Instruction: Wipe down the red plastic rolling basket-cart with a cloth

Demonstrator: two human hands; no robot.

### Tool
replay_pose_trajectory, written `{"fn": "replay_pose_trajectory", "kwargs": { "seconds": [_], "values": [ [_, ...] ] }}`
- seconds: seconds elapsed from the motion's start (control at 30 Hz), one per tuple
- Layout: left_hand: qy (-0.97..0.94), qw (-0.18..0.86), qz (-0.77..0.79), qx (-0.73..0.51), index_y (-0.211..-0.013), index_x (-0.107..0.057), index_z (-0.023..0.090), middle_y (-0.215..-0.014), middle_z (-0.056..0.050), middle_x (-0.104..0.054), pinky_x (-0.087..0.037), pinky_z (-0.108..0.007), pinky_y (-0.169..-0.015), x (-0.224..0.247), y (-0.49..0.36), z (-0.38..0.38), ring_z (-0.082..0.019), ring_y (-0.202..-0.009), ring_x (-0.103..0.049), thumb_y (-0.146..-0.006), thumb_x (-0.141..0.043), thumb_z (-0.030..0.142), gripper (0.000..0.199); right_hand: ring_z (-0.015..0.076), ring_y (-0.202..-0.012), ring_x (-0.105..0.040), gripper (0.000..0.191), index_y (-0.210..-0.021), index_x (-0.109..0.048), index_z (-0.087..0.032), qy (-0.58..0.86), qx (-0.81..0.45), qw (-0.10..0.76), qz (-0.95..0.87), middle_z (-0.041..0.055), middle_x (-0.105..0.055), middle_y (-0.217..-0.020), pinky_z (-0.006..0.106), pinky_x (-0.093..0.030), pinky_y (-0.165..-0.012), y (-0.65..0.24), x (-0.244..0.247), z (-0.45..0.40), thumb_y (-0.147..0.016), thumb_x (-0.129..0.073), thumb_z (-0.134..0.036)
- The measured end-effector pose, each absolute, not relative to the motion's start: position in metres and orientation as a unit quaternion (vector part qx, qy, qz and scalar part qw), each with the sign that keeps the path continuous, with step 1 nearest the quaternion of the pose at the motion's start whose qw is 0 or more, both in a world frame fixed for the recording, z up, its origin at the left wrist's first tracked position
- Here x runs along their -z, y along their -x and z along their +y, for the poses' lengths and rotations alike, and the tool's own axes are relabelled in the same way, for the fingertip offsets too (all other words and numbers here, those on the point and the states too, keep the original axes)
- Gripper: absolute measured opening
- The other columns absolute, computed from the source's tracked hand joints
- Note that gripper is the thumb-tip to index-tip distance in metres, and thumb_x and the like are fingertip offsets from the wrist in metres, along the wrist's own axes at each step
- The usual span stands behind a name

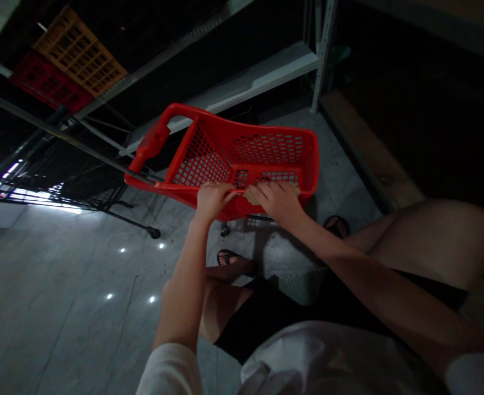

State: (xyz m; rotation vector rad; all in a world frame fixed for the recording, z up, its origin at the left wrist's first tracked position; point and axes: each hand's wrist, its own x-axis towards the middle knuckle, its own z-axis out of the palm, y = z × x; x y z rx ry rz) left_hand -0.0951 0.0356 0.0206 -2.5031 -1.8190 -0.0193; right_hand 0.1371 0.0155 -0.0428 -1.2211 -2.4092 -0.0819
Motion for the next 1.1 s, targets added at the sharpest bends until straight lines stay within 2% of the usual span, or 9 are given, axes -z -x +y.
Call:
{"fn": "replay_pose_trajectory", "kwargs": {
  "seconds": [0.13, 0.27, 0.4, 0.5, 0.6, 0.7, 0.9, 1.0, 1.1],
  "values": [
    [0.802, 0.037, -0.596, 0.012, -0.111, -0.082, 0.03, -0.105, -0.008, -0.085, -0.044, -0.041, -0.097, -0.018, 0.094, 0.037, -0.031, -0.104, -0.075, -0.109, -0.055, 0.05, 0.033, 0.0288, -0.108, -0.062, 0.042, -0.144, -0.067, -0.021, 0.465, 0.033, 0.2, -0.862, 0.0134, -0.076, -0.126, 0.044, -0.041, -0.095, -0.175, 0.052, 0.013, -0.111, -0.041, -0.018],
    [0.804, 0.034, -0.592, 0.028, -0.11, -0.082, 0.03, -0.105, -0.009, -0.084, -0.043, -0.043, -0.097, -0.015, 0.095, 0.036, -0.032, -0.106, -0.073, -0.11, -0.053, 0.051, 0.036, 0.0285, -0.111, -0.064, 0.041, -0.143, -0.066, -0.02, 0.485, 0.031, 0.185, -0.854, 0.0123, -0.077, -0.12, 0.044, -0.043, -0.103, -0.222, 0.06, 0.008, -0.109, -0.043, -0.017],
    [0.802, 0.027, -0.596, 0.034, -0.111, -0.082, 0.031, -0.106, -0.009, -0.084, -0.041, -0.042, -0.098, -0.015, 0.095, 0.036, -0.031, -0.108, -0.072, -0.11, -0.052, 0.051, 0.036, 0.0282, -0.124, -0.063, 0.041, -0.139, -0.069, -0.017, 0.467, 0.007, 0.185, -0.865, 0.0136, -0.076, -0.13, 0.046, -0.042, -0.117, -0.255, 0.063, 0.01, -0.107, -0.042, -0.014],
    [0.797, 0.027, -0.602, 0.024, -0.11, -0.081, 0.03, -0.106, -0.009, -0.083, -0.041, -0.042, -0.098, -0.015, 0.094, 0.039, -0.031, -0.108, -0.072, -0.11, -0.053, 0.05, 0.034, 0.0298, -0.126, -0.062, 0.04, -0.136, -0.07, -0.014, 0.467, -0.02, 0.196, -0.862, 0.0162, -0.076, -0.131, 0.047, -0.042, -0.12, -0.254, 0.063, 0.012, -0.106, -0.045, -0.015],
    [0.795, 0.032, -0.605, 0.017, -0.109, -0.081, 0.03, -0.107, -0.009, -0.083, -0.04, -0.043, -0.098, -0.015, 0.093, 0.043, -0.031, -0.108, -0.072, -0.109, -0.056, 0.045, 0.03, 0.0332, -0.122, -0.063, 0.038, -0.136, -0.07, -0.013, 0.513, -0.026, 0.206, -0.833, 0.0176, -0.076, -0.126, 0.05, -0.044, -0.114, -0.228, 0.062, 0.012, -0.105, -0.048, -0.018],
    [0.797, 0.04, -0.602, 0.011, -0.109, -0.08, 0.028, -0.109, -0.009, -0.083, -0.04, -0.042, -0.098, -0.015, 0.09, 0.048, -0.031, -0.11, -0.072, -0.108, -0.057, 0.04, 0.026, 0.0353, -0.114, -0.062, 0.04, -0.135, -0.07, -0.013, 0.555, 0.012, 0.22, -0.802, 0.0193, -0.076, -0.121, 0.052, -0.045, -0.105, -0.182, 0.056, 0.014, -0.108, -0.041, -0.018],
    [0.796, 0.063, -0.602, -0.008, -0.107, -0.079, 0.025, -0.105, -0.01, -0.083, -0.041, -0.041, -0.094, -0.016, 0.079, 0.045, -0.031, -0.107, -0.072, -0.111, -0.049, 0.038, 0.032, 0.0333, -0.102, -0.06, 0.041, -0.117, -0.074, -0.014, 0.516, 0.04, 0.245, -0.82, 0.0195, -0.075, -0.106, 0.046, -0.041, -0.091, -0.088, 0.033, 0.027, -0.108, -0.034, -0.012],
    [0.8, 0.066, -0.596, -0.007, -0.108, -0.078, 0.025, -0.104, -0.011, -0.082, -0.04, -0.041, -0.095, -0.014, 0.079, 0.04, -0.031, -0.107, -0.071, -0.111, -0.048, 0.038, 0.033, 0.0317, -0.101, -0.06, 0.042, -0.121, -0.072, -0.013, 0.491, 0.046, 0.222, -0.841, 0.0184, -0.075, -0.109, 0.044, -0.04, -0.09, -0.084, 0.029, 0.027, -0.109, -0.033, -0.013],
    [0.803, 0.061, -0.592, 0.015, -0.109, -0.079, 0.027, -0.103, -0.009, -0.081, -0.04, -0.042, -0.099, -0.01, 0.085, 0.038, -0.031, -0.107, -0.07, -0.11, -0.054, 0.042, 0.029, 0.0295, -0.101, -0.062, 0.041, -0.133, -0.07, -0.014, 0.455, 0.054, 0.193, -0.867, 0.0158, -0.075, -0.112, 0.042, -0.039, -0.089, -0.11, 0.031, 0.024, -0.111, -0.035, -0.015]
  ]
}}
